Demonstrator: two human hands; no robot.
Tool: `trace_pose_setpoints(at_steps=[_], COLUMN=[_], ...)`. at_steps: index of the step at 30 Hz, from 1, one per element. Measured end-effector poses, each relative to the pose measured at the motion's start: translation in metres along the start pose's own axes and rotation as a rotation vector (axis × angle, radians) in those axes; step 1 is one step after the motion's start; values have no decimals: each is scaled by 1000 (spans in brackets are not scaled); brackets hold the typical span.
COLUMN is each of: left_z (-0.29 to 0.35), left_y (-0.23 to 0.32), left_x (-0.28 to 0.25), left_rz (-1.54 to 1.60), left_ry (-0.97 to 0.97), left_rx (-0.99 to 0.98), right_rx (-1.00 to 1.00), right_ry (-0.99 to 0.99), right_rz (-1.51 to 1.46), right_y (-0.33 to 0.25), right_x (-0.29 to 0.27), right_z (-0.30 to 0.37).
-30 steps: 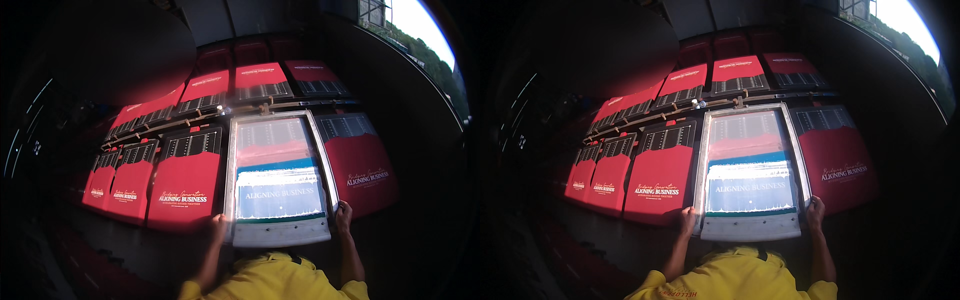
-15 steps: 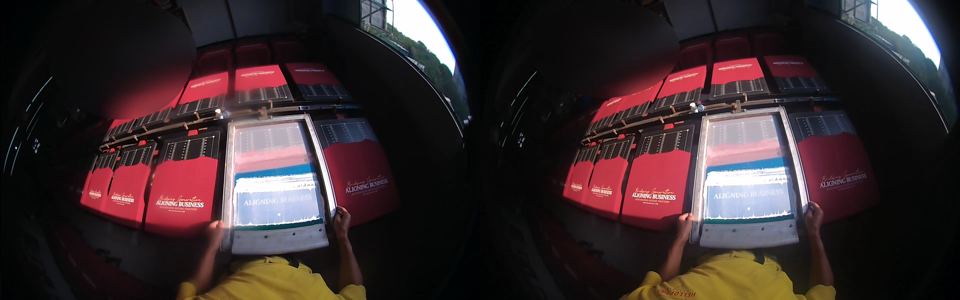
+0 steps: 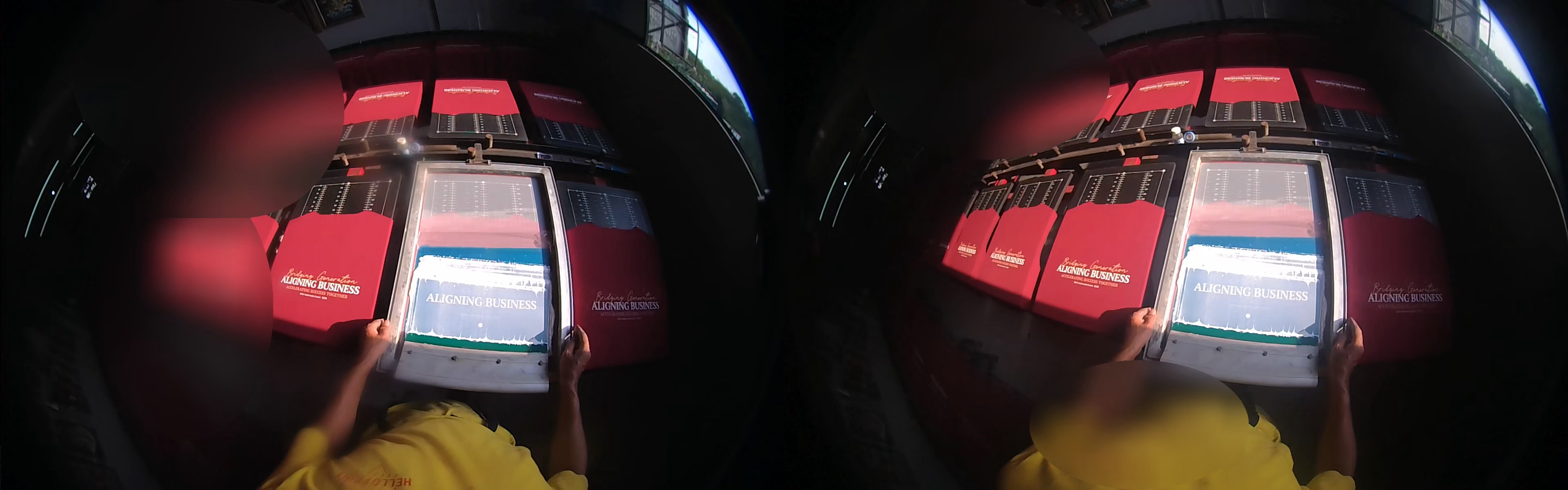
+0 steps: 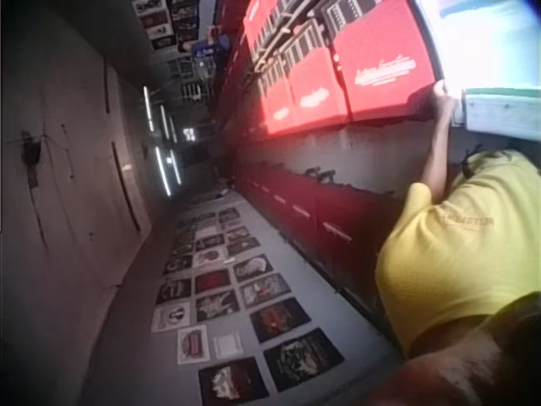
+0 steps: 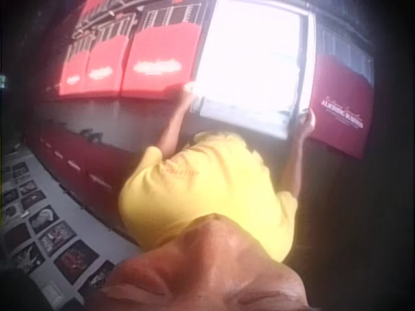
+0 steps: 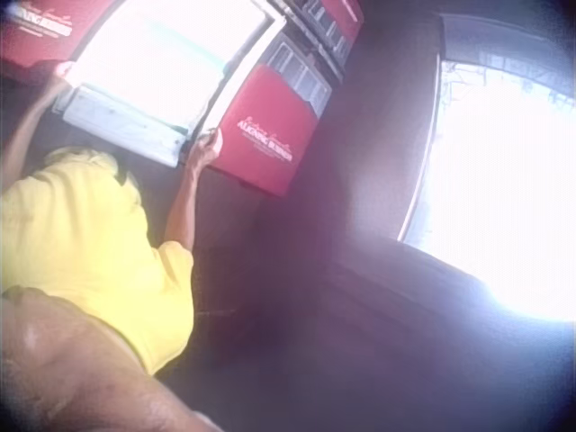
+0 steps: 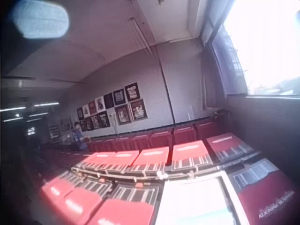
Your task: The person performs screen printing on red t-shirts using a squeegee and a frame, applying white ink to garments arranged on a long line of boards.
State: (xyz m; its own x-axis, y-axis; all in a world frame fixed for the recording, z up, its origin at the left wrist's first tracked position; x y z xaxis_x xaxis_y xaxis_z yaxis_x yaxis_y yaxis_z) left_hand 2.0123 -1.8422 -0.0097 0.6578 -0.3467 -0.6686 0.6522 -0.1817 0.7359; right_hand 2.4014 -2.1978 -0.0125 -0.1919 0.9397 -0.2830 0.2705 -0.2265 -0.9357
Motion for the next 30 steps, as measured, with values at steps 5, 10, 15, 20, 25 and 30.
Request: trace_pose_setpoints(at_steps=[5,10,15,20,25,30], left_z=[39,97,153,183,180,173], left_y=[42,97,104,59,39,71], left_x=[-25,-27,11,84,140,122], left_rz=[48,313,369,391,598,699], left_ry=[269,-62,-743,-952,-925,-892], left_rx=[312,343,224,-52,-238,-407], right_rx=[-496,-866,-866,-817,-881,-934], right_ry=[-238,-797,-979,-924,-833,-748], right_rz=[378,463,589,654,794,804], right_y=[-60,-120,-157,-195,-158,-139], right_x=[11,26,41,63,83,81], right_z=[29,93,106,87,90,104])
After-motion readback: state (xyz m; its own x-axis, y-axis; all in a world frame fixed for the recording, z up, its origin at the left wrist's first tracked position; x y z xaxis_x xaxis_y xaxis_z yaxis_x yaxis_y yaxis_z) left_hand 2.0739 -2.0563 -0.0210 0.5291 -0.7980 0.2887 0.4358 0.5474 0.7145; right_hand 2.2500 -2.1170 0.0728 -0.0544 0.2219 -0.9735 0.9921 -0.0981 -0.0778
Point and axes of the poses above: each hand's wrist, its own z-axis away from the middle knuckle, its own x-axis out of the palm, y = z × x, the point moved 4 cm from there along -z, towards the middle knuckle
